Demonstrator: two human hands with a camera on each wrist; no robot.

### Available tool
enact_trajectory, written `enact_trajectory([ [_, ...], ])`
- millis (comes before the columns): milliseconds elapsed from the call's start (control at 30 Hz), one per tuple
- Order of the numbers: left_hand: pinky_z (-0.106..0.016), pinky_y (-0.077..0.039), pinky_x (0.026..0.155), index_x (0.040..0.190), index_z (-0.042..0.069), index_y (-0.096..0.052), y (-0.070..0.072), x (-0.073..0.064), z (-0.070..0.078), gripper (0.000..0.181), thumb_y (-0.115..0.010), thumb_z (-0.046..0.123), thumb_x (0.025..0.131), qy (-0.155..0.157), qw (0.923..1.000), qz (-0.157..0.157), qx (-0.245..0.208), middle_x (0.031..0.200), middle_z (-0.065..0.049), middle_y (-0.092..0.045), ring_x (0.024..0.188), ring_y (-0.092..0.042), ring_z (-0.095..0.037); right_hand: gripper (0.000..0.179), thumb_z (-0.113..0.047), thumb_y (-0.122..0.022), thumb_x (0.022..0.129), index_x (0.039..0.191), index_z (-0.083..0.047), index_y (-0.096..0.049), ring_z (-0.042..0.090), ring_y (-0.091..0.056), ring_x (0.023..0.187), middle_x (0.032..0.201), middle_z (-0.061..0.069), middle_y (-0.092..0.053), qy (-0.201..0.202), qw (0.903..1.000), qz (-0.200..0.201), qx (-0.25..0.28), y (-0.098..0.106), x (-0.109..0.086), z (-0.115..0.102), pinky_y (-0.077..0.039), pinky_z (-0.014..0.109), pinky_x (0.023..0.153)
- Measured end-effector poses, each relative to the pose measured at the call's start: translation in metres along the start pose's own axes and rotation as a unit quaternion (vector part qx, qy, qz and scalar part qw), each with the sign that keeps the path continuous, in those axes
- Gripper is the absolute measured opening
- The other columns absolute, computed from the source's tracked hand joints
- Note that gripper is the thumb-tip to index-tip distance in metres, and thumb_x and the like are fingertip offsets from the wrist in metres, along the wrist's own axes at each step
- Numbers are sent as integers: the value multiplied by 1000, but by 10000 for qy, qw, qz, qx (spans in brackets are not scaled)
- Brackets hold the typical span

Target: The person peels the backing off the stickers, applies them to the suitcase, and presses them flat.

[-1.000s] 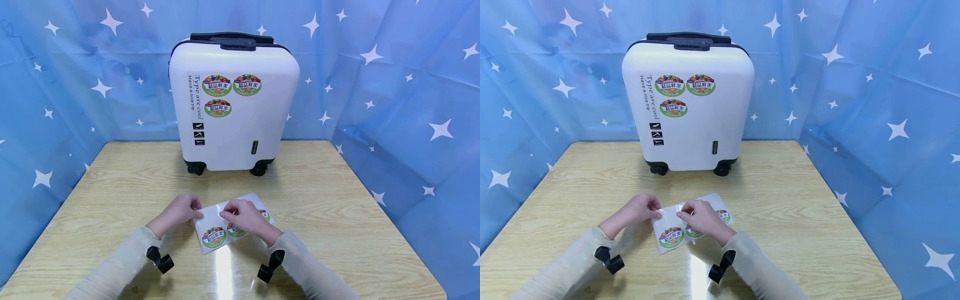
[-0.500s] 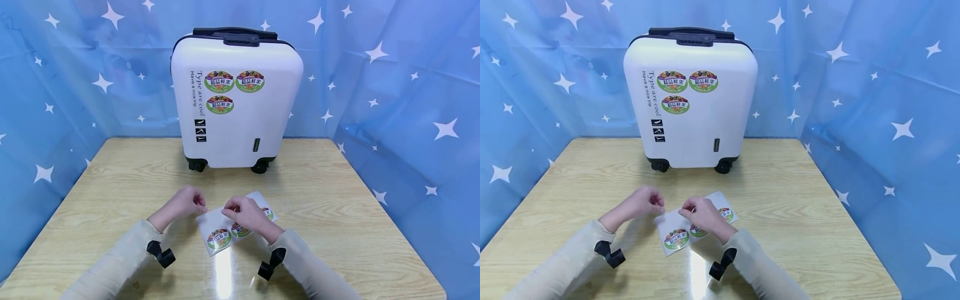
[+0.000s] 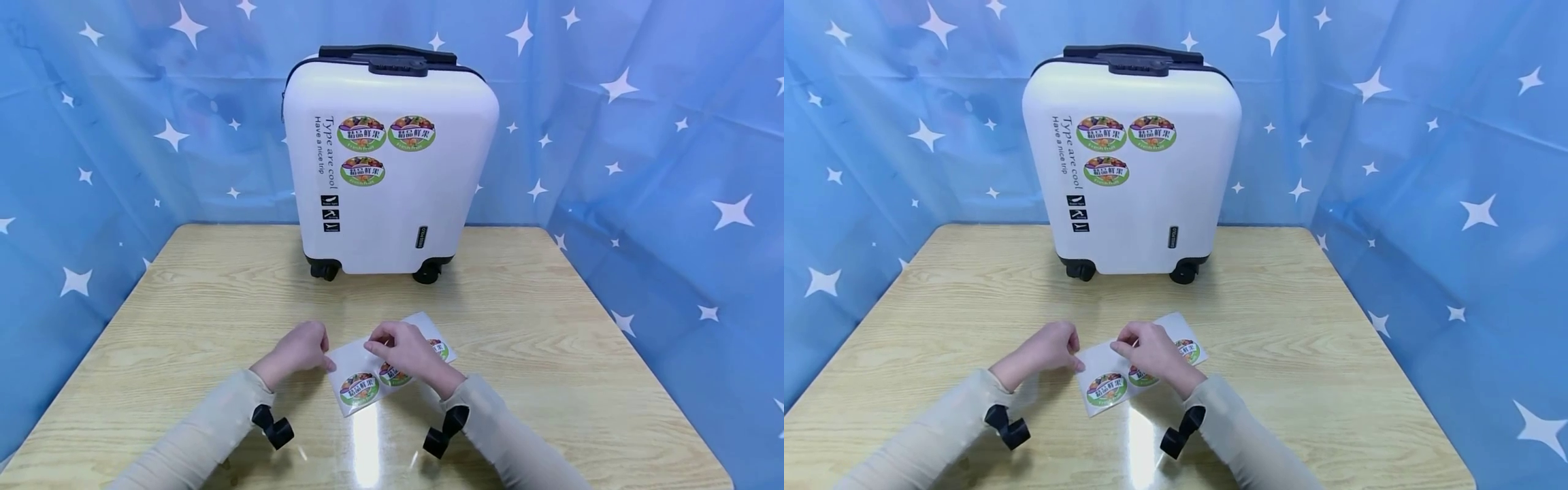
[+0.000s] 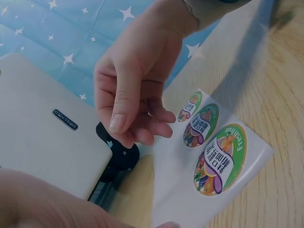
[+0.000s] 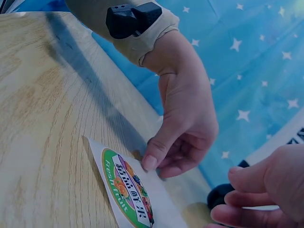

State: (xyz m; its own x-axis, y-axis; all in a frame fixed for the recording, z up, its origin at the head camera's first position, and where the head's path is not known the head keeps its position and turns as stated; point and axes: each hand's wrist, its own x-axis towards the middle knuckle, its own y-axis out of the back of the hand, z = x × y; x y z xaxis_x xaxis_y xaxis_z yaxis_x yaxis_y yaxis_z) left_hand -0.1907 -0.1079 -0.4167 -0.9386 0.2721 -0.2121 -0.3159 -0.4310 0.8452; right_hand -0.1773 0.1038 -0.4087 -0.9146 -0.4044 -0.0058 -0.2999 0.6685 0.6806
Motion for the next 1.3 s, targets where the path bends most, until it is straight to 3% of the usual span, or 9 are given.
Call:
enact_trajectory([
  [367,-28,-39,53,68,8,-57,-5,-3,-2,24,-80,11,71,0,9998,204,-74,67,-1,-52,60,-48,-17,12,-30,-63,89,88,-18,-66,11,-53,74,81,-9,-60,75,10000,50,18,-4,1,2,-45,29,67],
  [567,-28,-40,54,71,7,-58,-2,-3,3,19,-76,10,74,32,9987,262,-435,68,-2,-53,62,-49,-17,15,-27,-63,89,90,-12,-66,14,-59,71,80,-4,-62,53,9992,-4,394,-5,-1,3,-49,26,62],
  [767,-26,-43,55,73,5,-62,3,-2,4,13,-74,8,77,-118,9959,394,-806,69,-2,-55,63,-50,-15,14,-27,-63,89,90,-13,-67,10,-56,72,78,-6,-62,79,9997,48,205,-4,1,0,-46,26,63],
  [967,-26,-43,56,76,3,-66,8,-2,7,8,-68,8,83,-207,9913,284,-1265,70,-4,-58,63,-51,-16,13,-26,-64,88,89,-13,-67,9,-57,71,78,-7,-63,257,9996,82,121,-1,1,-4,-47,26,64],
  [1300,-26,-42,52,82,2,-67,18,-5,16,15,-58,9,91,-315,9881,93,-1503,69,-8,-60,58,-51,-14,11,-25,-64,88,89,-14,-67,9,-55,71,79,-9,-62,290,9995,95,51,2,-2,-8,-45,27,64],
])
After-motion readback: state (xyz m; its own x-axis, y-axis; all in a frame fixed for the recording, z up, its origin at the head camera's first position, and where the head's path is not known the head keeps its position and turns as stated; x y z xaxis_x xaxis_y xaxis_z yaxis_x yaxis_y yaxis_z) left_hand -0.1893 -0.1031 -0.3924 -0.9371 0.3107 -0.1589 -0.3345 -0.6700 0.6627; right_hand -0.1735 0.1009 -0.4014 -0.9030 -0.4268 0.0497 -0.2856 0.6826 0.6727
